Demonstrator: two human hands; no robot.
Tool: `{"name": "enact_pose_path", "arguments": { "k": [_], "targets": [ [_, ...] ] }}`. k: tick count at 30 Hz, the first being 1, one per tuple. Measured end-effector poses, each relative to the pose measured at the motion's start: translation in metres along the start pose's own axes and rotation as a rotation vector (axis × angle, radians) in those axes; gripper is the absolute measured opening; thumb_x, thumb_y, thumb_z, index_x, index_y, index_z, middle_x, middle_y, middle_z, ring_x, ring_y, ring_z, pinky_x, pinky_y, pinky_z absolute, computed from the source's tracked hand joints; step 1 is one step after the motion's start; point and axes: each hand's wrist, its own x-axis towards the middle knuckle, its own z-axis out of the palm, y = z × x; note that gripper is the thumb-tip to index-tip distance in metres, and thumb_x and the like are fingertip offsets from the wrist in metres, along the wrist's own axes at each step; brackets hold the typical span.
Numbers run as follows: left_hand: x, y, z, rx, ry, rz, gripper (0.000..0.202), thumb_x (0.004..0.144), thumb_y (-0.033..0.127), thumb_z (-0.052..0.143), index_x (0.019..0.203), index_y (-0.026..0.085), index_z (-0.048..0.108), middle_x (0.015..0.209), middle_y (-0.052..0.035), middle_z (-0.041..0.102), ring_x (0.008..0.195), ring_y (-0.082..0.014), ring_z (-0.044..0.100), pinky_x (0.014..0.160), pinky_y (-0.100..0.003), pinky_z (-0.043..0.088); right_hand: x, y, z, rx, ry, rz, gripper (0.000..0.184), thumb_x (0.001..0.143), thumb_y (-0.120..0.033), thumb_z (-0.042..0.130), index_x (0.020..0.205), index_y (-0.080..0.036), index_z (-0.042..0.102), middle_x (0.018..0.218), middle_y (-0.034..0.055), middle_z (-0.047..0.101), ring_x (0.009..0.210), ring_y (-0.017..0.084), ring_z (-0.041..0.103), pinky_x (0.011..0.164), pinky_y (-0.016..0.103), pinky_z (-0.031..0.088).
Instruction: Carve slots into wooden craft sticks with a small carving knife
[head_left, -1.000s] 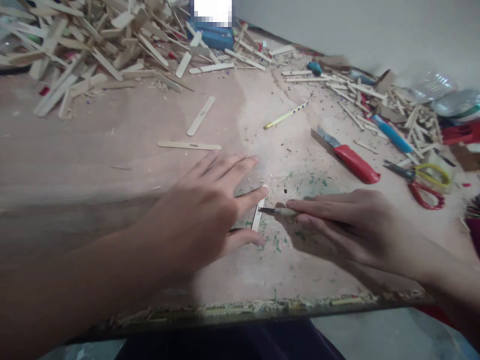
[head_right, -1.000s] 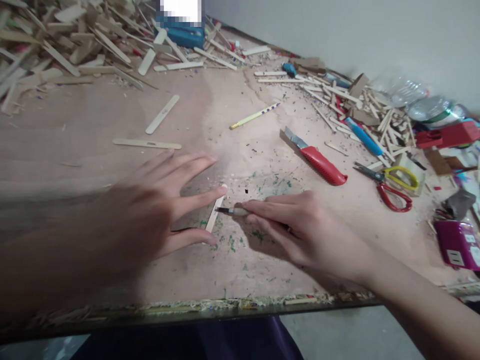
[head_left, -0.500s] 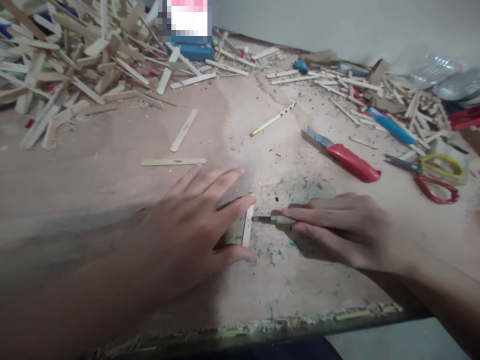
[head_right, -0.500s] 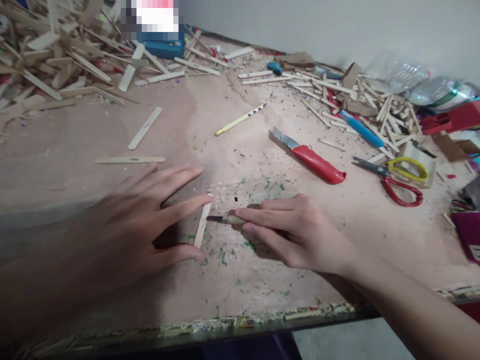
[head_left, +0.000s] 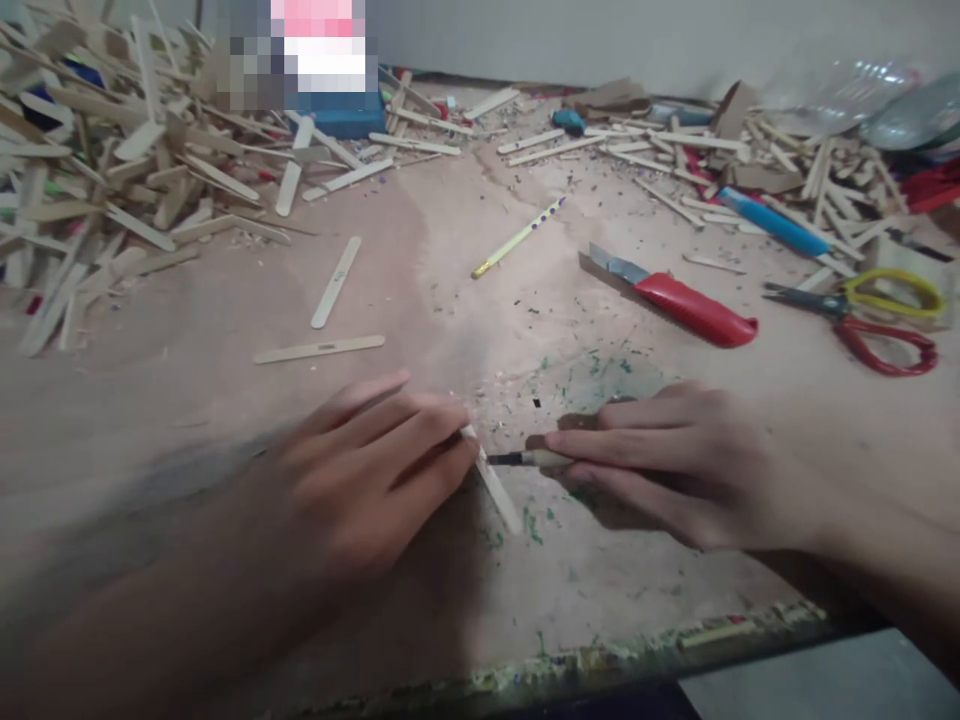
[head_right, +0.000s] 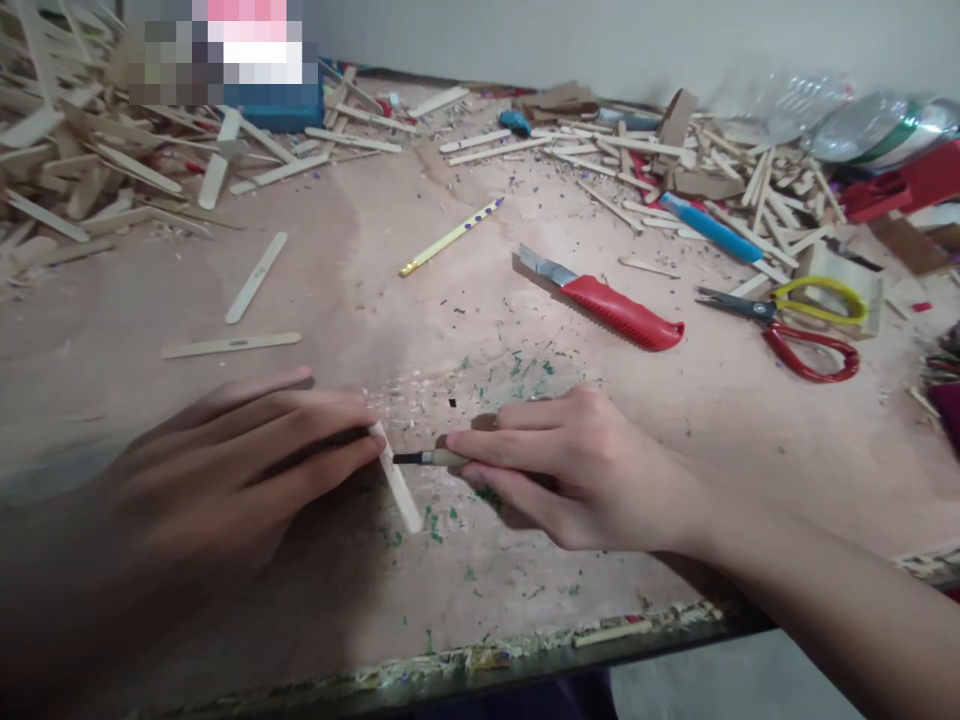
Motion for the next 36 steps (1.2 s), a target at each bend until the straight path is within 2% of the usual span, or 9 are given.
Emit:
{"name": "enact_pose_path", "arguments": {
  "k": [5,10,14,17,20,24,29,32,36],
  "targets": [
    [0.000,-0.001,-0.001,-0.005,-0.020,-0.002,0.030,0.124,0.001,0.064,0.138,0.023,0.079,0.130,-0.0036,0.092,0.121,-0.0230,0.087,0.128,-0.041,0.066,0.001,0.000,-0.001,-0.018,0.011,-0.028,0.024,0.137,-0.023,0.069,0.147,-0.014,0.089,0.092,0.0004,0.085,0.066,0.009,0.069,0.060,0.026,0.048],
    [-0.004,0.007,0.005,-0.065,-0.006,-0.064,0.031,0.124,0.002,0.063,0.137,0.025,0.081,0.126,-0.0037,0.091,0.120,-0.0251,0.090,0.114,-0.040,0.074,-0.002,0.001,0.001,-0.027,0.014,-0.019,0.023,0.136,-0.024,0.072,0.150,-0.017,0.088,0.090,-0.0020,0.081,0.066,0.009,0.067,0.061,0.026,0.048],
    [-0.006,0.012,0.010,-0.140,0.030,-0.161,0.030,0.129,0.006,0.059,0.140,0.025,0.079,0.129,-0.0021,0.092,0.119,-0.0222,0.090,0.116,-0.036,0.076,-0.002,0.001,0.002,-0.026,0.011,-0.026,0.023,0.136,-0.023,0.071,0.151,-0.017,0.087,0.092,-0.0019,0.081,0.068,0.009,0.068,0.063,0.026,0.050],
    [-0.005,0.009,0.007,-0.090,-0.001,-0.073,0.032,0.127,0.001,0.059,0.145,0.020,0.078,0.136,-0.0060,0.092,0.126,-0.0226,0.089,0.119,-0.037,0.074,-0.001,0.000,0.001,-0.036,0.010,-0.038,0.023,0.137,-0.022,0.068,0.150,-0.015,0.086,0.093,-0.0010,0.082,0.067,0.009,0.067,0.062,0.027,0.048],
    [-0.002,0.003,-0.002,-0.062,-0.035,0.008,0.031,0.129,0.003,0.055,0.140,0.019,0.079,0.132,-0.0065,0.092,0.120,-0.0224,0.088,0.109,-0.036,0.074,0.000,-0.001,-0.002,-0.035,-0.001,-0.039,0.025,0.138,-0.023,0.066,0.150,-0.013,0.086,0.094,0.0005,0.084,0.067,0.009,0.067,0.061,0.027,0.047],
    [0.002,0.002,-0.006,-0.043,-0.075,0.027,0.033,0.131,0.005,0.052,0.141,0.020,0.079,0.128,-0.0051,0.092,0.118,-0.0228,0.088,0.106,-0.039,0.073,-0.002,-0.001,-0.004,-0.047,-0.016,-0.023,0.024,0.137,-0.023,0.068,0.150,-0.015,0.087,0.093,0.0000,0.084,0.065,0.010,0.066,0.059,0.028,0.047],
    [-0.001,0.010,0.006,-0.063,0.063,-0.061,0.027,0.131,0.004,0.059,0.133,0.023,0.079,0.120,-0.0027,0.091,0.110,-0.0223,0.086,0.101,-0.041,0.072,-0.003,0.001,-0.003,-0.036,-0.003,-0.014,0.024,0.135,-0.022,0.072,0.152,-0.017,0.088,0.094,-0.0005,0.084,0.066,0.010,0.068,0.061,0.027,0.050],
    [-0.001,0.011,0.006,-0.052,0.027,-0.048,0.026,0.132,0.005,0.060,0.134,0.022,0.080,0.121,-0.0029,0.091,0.112,-0.0232,0.087,0.102,-0.043,0.074,-0.003,0.002,-0.001,-0.034,-0.006,-0.025,0.023,0.136,-0.022,0.071,0.151,-0.016,0.087,0.096,0.0007,0.084,0.067,0.010,0.068,0.061,0.029,0.048],
    [0.005,0.011,-0.005,-0.065,-0.035,-0.009,0.032,0.136,0.010,0.054,0.126,0.017,0.083,0.109,-0.0041,0.089,0.105,-0.0240,0.087,0.099,-0.045,0.076,-0.005,0.002,0.003,-0.039,0.006,-0.038,0.023,0.136,-0.020,0.069,0.151,-0.014,0.086,0.096,0.0011,0.083,0.068,0.011,0.067,0.062,0.031,0.046]
  ]
}}
